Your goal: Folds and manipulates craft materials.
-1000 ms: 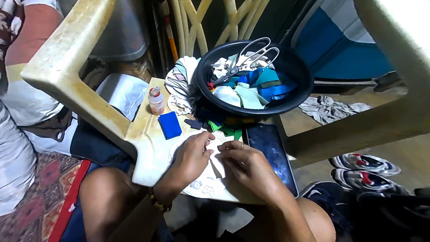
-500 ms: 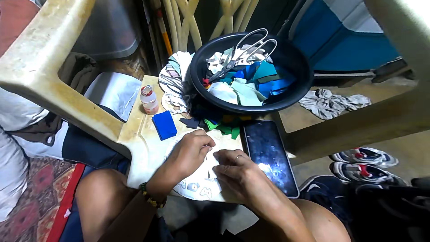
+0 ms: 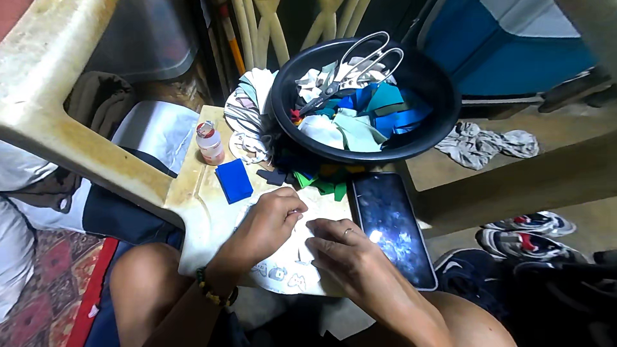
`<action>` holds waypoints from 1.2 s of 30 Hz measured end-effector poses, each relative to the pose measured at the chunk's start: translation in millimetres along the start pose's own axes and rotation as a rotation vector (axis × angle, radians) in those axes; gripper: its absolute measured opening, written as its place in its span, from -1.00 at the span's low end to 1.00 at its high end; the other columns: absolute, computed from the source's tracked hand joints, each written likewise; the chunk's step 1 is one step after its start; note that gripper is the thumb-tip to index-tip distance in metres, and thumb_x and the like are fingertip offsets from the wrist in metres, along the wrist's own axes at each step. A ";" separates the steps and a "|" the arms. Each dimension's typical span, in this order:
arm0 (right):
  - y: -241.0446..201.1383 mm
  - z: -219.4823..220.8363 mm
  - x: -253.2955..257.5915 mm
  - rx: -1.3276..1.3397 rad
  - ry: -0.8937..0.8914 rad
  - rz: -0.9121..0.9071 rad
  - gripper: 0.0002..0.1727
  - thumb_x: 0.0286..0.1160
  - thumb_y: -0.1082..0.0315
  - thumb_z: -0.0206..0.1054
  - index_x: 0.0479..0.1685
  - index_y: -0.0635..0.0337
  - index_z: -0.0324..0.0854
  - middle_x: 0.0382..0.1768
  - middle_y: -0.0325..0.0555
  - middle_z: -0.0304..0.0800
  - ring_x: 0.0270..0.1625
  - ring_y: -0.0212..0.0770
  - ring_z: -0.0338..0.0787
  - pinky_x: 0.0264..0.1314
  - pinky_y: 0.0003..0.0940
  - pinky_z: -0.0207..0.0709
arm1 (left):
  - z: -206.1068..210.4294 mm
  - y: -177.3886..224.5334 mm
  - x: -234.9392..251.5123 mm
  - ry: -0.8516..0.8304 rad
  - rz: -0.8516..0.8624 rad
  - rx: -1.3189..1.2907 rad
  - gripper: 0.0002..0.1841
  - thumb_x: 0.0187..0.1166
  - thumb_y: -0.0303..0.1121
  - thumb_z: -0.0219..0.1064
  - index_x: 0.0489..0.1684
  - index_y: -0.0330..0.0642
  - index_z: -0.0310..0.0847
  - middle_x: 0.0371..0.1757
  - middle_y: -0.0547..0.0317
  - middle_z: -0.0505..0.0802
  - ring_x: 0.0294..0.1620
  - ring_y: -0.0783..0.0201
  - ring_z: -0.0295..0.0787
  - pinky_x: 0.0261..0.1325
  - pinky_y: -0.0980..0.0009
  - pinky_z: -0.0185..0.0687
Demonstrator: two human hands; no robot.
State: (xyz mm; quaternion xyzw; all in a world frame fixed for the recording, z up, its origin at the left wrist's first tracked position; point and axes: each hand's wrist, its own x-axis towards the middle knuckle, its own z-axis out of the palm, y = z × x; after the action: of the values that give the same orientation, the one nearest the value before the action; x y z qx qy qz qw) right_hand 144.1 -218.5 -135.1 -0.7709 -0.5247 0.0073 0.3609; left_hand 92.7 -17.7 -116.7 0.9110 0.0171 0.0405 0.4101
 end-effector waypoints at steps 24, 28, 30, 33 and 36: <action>0.7 8.2 4.2 -0.035 0.038 0.012 -0.78 0.47 0.43 0.26 -0.17 0.23 0.84 0.33 0.10 0.79 0.12 -0.02 0.80 0.22 -0.37 0.62 | -1.8 3.4 -4.6 0.089 -0.020 0.114 -0.82 0.56 -0.50 0.36 -0.06 -0.36 0.85 -0.02 -0.09 0.80 -0.19 0.31 0.71 -0.06 0.51 0.64; 0.5 6.0 5.1 -0.023 0.004 0.026 -0.78 0.42 0.44 0.26 -0.15 0.24 0.83 0.39 0.11 0.75 0.13 -0.01 0.80 0.21 -0.35 0.62 | -0.5 0.4 -13.4 0.214 0.081 0.150 -0.84 0.52 -0.50 0.35 -0.14 -0.31 0.87 -0.08 -0.04 0.83 -0.23 0.35 0.73 -0.11 0.56 0.65; 0.7 5.2 5.9 -0.013 -0.007 0.027 -0.78 0.40 0.44 0.26 -0.16 0.24 0.83 0.40 0.10 0.74 0.13 -0.02 0.79 0.21 -0.36 0.61 | -1.4 -1.2 -14.4 0.232 0.108 0.137 -0.83 0.55 -0.47 0.33 -0.15 -0.27 0.88 -0.07 0.02 0.86 -0.19 0.37 0.76 -0.08 0.57 0.67; 0.2 3.2 7.2 0.005 -0.024 0.038 -0.79 0.34 0.45 0.29 -0.17 0.25 0.82 0.42 0.12 0.72 0.13 0.00 0.79 0.21 -0.34 0.60 | -2.4 -2.9 -10.1 0.169 0.089 0.125 -0.79 0.63 -0.40 0.30 -0.09 -0.28 0.86 0.00 0.00 0.87 -0.13 0.32 0.77 -0.04 0.49 0.68; -0.6 1.5 8.2 0.021 -0.041 0.051 -0.79 0.32 0.46 0.31 -0.16 0.27 0.81 0.43 0.13 0.71 0.13 0.02 0.79 0.21 -0.30 0.61 | -7.5 8.6 0.0 -0.018 -0.076 0.148 -0.74 0.69 -0.38 0.29 0.15 -0.33 0.79 0.11 -0.10 0.83 0.10 0.08 0.77 0.23 0.21 0.65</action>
State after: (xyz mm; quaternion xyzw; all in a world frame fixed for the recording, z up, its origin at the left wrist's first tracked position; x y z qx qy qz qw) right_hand 146.7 -210.9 -132.8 -0.7801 -0.5120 0.0378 0.3577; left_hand 92.1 -17.8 -105.3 0.9379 0.0511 0.0153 0.3428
